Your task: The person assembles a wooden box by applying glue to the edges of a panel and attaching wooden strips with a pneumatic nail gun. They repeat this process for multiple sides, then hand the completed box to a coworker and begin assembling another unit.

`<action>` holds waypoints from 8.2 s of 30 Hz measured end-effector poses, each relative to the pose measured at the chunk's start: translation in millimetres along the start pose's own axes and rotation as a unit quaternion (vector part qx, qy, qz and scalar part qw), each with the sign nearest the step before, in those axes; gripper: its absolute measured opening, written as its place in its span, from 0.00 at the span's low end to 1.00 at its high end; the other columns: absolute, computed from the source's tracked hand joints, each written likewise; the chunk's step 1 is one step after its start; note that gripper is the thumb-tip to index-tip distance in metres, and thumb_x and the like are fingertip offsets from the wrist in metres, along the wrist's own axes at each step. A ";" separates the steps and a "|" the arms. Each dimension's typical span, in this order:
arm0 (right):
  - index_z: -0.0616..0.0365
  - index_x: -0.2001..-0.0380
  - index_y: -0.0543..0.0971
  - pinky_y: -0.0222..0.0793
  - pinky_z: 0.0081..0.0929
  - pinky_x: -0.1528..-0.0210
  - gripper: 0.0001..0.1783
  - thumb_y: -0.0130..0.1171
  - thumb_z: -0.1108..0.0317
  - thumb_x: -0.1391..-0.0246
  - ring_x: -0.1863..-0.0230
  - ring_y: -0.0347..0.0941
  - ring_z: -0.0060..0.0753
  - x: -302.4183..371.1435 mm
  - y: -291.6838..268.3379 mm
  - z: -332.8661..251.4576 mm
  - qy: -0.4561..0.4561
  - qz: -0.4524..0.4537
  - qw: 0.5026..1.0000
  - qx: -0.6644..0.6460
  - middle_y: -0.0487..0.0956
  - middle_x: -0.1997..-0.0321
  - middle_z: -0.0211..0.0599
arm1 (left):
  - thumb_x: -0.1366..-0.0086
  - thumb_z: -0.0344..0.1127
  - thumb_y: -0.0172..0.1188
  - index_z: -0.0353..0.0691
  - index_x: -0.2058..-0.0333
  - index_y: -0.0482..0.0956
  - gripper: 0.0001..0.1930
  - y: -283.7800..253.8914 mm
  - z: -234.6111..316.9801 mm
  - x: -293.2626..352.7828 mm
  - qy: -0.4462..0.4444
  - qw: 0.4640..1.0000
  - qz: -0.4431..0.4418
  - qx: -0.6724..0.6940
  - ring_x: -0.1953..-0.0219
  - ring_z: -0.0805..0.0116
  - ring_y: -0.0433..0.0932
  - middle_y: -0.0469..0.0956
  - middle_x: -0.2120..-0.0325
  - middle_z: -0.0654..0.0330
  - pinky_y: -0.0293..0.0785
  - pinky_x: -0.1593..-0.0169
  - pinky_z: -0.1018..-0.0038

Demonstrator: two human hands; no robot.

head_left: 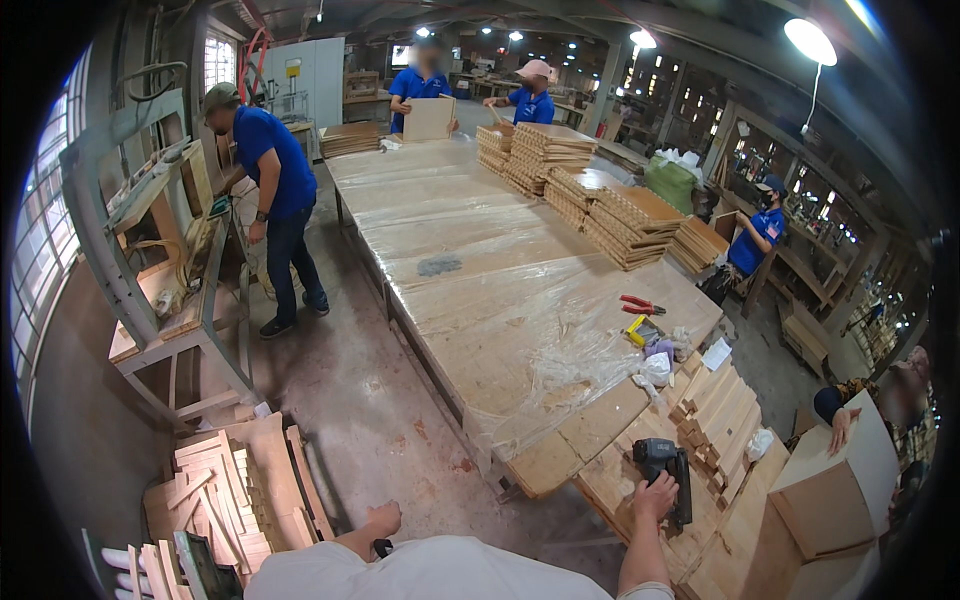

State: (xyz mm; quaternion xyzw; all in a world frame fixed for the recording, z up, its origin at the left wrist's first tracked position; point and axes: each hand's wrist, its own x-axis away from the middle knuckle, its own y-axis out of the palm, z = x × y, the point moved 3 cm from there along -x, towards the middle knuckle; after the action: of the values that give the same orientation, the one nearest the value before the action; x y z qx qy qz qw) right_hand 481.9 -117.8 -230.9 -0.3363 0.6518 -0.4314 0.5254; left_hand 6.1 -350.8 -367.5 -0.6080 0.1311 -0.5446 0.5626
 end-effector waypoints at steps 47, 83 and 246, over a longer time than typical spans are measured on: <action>0.59 0.54 0.68 0.70 0.42 0.56 0.25 0.55 0.63 0.57 0.56 0.69 0.48 1.6 3.2 2.6 0.000 -0.004 1.000 -0.011 0.69 0.59 0.45 | 0.39 0.32 0.42 0.54 0.48 0.68 0.20 12.3 -0.5 14.7 0.015 0.993 -0.089 0.075 0.48 0.57 0.72 0.75 0.52 0.57 0.62 0.47 0.54; 0.60 0.53 0.67 0.68 0.42 0.54 0.25 0.54 0.64 0.58 0.55 0.69 0.48 -0.4 5.8 0.0 0.009 -0.020 1.000 -0.005 0.69 0.58 0.46 | 0.44 0.28 0.45 0.50 0.47 0.68 0.24 4.8 9.4 -1.1 0.109 0.980 -0.134 0.095 0.51 0.49 0.73 0.75 0.57 0.46 0.69 0.50 0.59; 0.67 0.36 0.45 0.70 0.43 0.51 0.49 0.61 0.64 0.55 0.50 0.70 0.53 -41.9 32.9 28.8 -0.037 -0.249 0.965 -0.077 0.66 0.48 0.53 | 0.45 0.33 0.64 0.39 0.57 0.78 0.15 -228.6 241.6 17.1 0.466 0.776 0.312 0.288 0.51 0.52 0.73 0.69 0.47 0.51 0.70 0.51 0.66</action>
State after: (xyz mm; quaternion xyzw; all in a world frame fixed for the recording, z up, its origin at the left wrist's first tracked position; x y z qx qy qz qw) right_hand 519.8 -73.2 -246.6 -0.5427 0.5588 -0.4844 0.3981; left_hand 104.5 -157.3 -115.0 -0.0153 0.3968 -0.5687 0.7204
